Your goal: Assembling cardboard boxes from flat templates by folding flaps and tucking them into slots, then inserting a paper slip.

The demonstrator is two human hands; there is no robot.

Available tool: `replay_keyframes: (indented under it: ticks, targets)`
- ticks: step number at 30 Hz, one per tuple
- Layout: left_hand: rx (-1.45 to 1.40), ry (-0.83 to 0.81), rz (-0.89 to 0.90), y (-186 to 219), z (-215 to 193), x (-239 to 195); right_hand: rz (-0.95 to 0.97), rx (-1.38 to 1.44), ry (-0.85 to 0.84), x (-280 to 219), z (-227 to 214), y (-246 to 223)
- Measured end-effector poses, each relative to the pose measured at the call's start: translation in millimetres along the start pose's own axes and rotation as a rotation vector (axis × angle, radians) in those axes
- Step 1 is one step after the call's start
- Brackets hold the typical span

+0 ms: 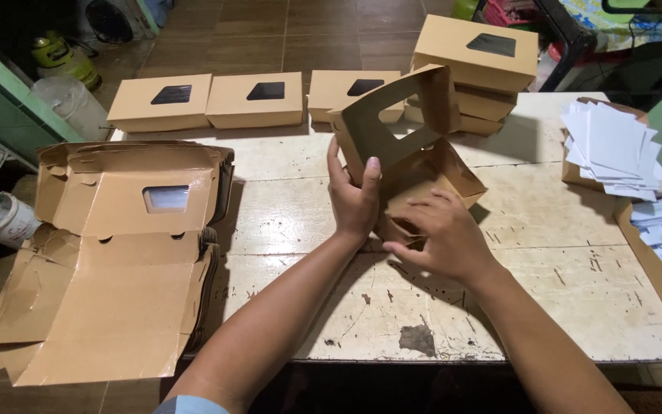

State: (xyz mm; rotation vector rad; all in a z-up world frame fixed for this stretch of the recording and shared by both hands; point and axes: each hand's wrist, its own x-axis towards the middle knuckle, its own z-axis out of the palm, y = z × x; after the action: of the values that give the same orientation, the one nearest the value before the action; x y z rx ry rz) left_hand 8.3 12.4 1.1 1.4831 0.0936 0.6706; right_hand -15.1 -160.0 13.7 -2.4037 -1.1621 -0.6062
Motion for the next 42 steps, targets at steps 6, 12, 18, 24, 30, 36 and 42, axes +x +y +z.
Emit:
replay_keyframes:
  ticks: [6,12,18,24,30,36,42]
  targets:
    - [0.082,0.033,-0.021,12,9,-1,-0.071,0.114,-0.143,-11,16,16]
    - [0.121,0.090,0.145,-31,14,19,-0.113,0.245,0.020,-11,11,14]
    - [0.097,-0.064,0.101,-50,-4,13,-0.063,0.204,0.396,-16,-4,54]
    - [-0.086,-0.215,0.018,-56,-9,17,0.502,-0.051,0.715,-31,-100,147]
    - [0.158,-0.167,-0.134,-1,5,10,1.253,-0.340,0.421,-64,-121,222]
    - [-0.036,-0.240,0.073,-24,2,13,1.312,-0.372,0.389,-85,-103,249]
    - [-0.067,-0.238,0.058,-20,5,12,1.200,-0.365,0.702,-104,-92,272]
